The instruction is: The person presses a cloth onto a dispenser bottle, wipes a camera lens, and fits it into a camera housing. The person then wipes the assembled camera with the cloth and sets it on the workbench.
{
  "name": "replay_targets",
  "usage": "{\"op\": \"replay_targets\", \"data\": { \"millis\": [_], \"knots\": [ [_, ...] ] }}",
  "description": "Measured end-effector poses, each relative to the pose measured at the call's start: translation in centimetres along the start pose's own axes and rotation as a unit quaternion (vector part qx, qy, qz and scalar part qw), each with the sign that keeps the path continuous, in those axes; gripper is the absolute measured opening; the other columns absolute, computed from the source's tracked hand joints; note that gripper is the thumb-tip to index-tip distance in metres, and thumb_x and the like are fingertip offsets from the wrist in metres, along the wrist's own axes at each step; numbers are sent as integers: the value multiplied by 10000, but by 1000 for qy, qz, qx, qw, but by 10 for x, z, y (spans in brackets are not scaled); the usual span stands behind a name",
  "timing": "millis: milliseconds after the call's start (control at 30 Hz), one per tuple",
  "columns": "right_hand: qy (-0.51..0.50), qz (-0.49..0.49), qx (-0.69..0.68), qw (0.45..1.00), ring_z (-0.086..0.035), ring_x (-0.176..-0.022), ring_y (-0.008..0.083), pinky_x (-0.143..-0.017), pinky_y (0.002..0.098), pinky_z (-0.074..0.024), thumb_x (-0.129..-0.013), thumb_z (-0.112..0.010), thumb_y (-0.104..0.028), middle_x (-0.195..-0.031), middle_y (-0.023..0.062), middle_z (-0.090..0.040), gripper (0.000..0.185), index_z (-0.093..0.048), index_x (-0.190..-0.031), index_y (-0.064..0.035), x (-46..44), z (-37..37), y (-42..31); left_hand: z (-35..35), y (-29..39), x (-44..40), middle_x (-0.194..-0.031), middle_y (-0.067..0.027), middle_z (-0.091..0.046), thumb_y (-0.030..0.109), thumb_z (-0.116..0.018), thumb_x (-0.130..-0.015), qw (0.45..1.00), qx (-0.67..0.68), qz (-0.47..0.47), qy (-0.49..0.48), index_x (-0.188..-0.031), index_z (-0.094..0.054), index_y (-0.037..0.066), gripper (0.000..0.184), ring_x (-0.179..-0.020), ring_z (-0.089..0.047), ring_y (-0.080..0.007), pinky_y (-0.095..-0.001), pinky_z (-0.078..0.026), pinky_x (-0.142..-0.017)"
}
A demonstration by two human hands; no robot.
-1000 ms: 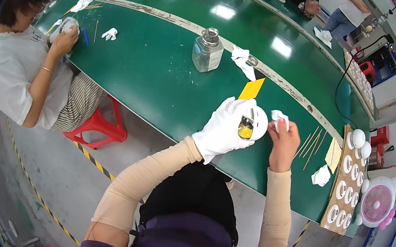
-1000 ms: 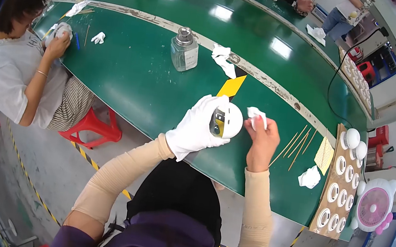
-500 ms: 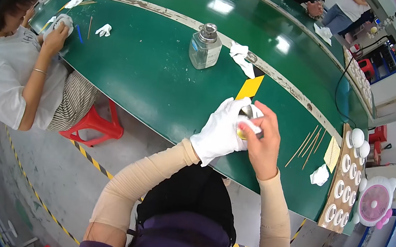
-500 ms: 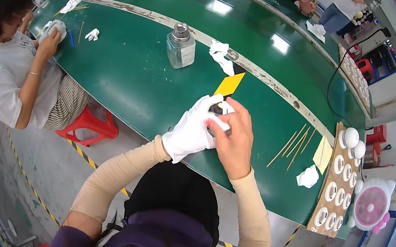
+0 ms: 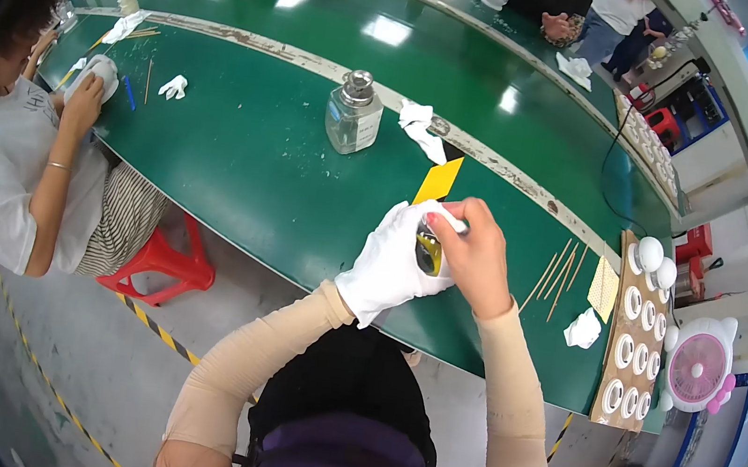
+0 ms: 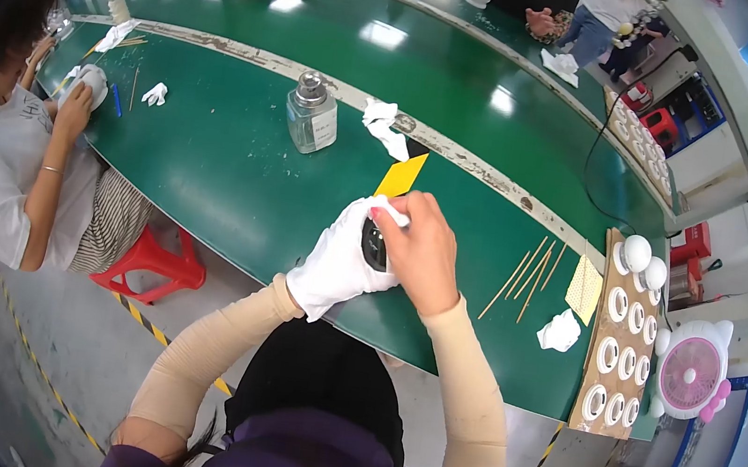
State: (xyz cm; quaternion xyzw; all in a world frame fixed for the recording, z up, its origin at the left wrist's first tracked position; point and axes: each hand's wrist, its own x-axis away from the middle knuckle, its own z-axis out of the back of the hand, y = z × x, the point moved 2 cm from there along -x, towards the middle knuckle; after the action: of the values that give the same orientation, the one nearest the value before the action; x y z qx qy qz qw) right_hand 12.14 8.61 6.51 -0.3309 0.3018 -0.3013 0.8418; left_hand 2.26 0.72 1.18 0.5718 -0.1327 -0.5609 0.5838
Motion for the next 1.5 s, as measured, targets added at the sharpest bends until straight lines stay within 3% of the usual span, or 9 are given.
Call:
{"op": "replay_targets", "data": {
  "millis": [67,100,200,367,433,500,600,633,1500],
  "knots": [
    [-8,-17,27,999,-633,-800,333,-709,390,-496,-838,-717,-221,-906,135,-626,244,-604,-913,-18,-13,4,2,-3,-9,-3,-1158,-156,-574,261,-867,-618,998,23,45,-23,-1254,-466,54,780,-1071,-546,-378,-450,-443,-957],
    [-15,17,24,999,-585,-654,178,-608,305,-465,-840,-732,-186,-748,103,-634,246,-584,-828,10,-20,-2,14,-2,-7,-1,-1166,-161,-574,267,-868,-617,998,19,53,-23,-1265,-463,51,794,-1083,-544,-383,-455,-439,-964],
    [-57,-50,-31,997,-565,-679,102,-607,294,-469,-833,-729,-148,-730,104,-634,220,-596,-824,27,-38,1,40,0,-8,9,-1179,-173,-573,278,-871,-610,1000,-8,24,-2,-1302,-451,39,844,-1100,-544,-386,-464,-430,-980],
    [95,-26,-113,989,-526,-695,64,-611,256,-468,-841,-729,-100,-722,24,-607,156,-610,-851,1,-3,8,43,6,0,-1,-1232,-201,-548,237,-878,-619,998,0,27,-49,-1374,-413,23,912,-1165,-546,-353,-413,-451,-995],
    [113,0,-209,971,-634,-886,148,-765,281,-519,-842,-717,-77,-975,117,-665,149,-610,-886,18,20,9,33,2,-12,8,-1178,-205,-573,243,-879,-612,999,-4,30,-25,-1346,-435,3,892,-1123,-568,-364,-413,-474,-958],
    [85,83,-114,986,-612,-1064,290,-910,342,-488,-825,-711,-82,-1182,139,-624,151,-609,-896,3,38,9,25,-8,-24,9,-1179,-197,-576,224,-874,-639,998,35,46,-22,-1339,-428,-4,862,-1083,-599,-323,-388,-499,-920],
    [96,59,-157,981,-559,-1177,289,-964,343,-453,-882,-673,-124,-1332,155,-541,173,-554,-937,-11,52,-11,29,-18,-31,15,-1178,-153,-582,122,-835,-717,975,209,69,-27,-1375,-356,-8,824,-1028,-621,-222,-339,-521,-877],
    [96,49,-187,977,-554,-1181,285,-967,338,-449,-895,-662,-125,-1349,148,-527,175,-540,-954,-13,53,-13,28,-17,-31,15,-1274,-109,-477,-47,-740,-765,965,238,71,-88,-1472,-198,95,902,-1119,-550,-199,-331,-497,-935],
    [154,57,-217,962,-482,-1282,310,-1039,354,-406,-906,-659,-121,-1361,167,-518,179,-541,-983,-11,57,-31,36,-16,-30,15,-1224,-124,-529,-5,-781,-746,972,221,50,-64,-1448,-254,77,882,-1077,-577,-202,-334,-503,-912]
  ]
}}
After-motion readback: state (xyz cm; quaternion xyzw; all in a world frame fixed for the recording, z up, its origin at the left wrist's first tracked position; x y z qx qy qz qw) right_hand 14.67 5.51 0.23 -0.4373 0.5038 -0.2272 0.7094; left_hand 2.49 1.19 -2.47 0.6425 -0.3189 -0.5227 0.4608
